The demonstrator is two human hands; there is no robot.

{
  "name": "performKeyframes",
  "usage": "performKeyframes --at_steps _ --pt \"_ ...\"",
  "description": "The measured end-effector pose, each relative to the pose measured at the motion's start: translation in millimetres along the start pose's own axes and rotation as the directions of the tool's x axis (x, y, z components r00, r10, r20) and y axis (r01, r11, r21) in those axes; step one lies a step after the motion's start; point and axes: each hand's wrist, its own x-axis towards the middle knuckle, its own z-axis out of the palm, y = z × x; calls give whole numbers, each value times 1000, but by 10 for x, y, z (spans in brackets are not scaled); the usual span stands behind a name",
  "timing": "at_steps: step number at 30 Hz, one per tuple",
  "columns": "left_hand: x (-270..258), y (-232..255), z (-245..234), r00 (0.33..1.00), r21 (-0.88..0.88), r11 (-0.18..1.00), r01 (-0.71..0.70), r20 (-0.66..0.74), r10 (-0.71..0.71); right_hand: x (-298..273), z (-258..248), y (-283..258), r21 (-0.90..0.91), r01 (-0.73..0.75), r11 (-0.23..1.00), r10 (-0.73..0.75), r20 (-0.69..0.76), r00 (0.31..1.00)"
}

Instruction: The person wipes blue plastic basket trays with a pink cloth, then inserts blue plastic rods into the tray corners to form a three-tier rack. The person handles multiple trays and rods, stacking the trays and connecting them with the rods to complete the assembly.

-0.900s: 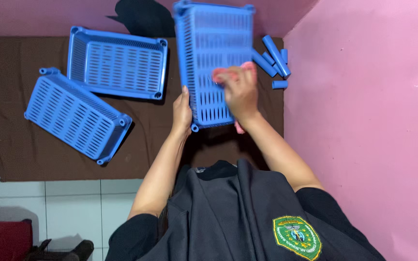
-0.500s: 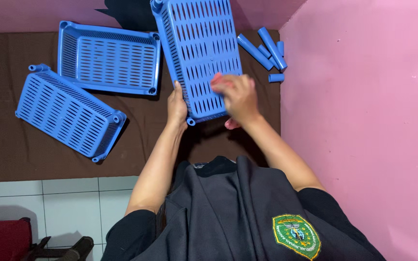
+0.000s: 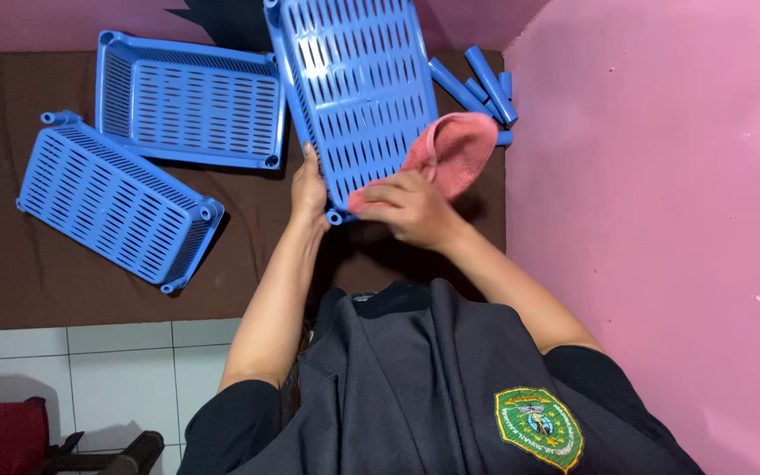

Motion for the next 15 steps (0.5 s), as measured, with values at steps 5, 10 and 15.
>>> performKeyframes --at_steps 5,10,15 --pt "-41 12 -31 1000 3 1000 -28 -7 28 -42 -100 100 -108 -225 968 209 -141 968" --pt "-51 0 -4 1000 -30 999 -28 0 28 -23 58 107 -12 -96 995 94 -118 989" --pt "-101 98 -145 997 160 987 -26 80 13 55 4 222 -92 -501 860 430 -398 811"
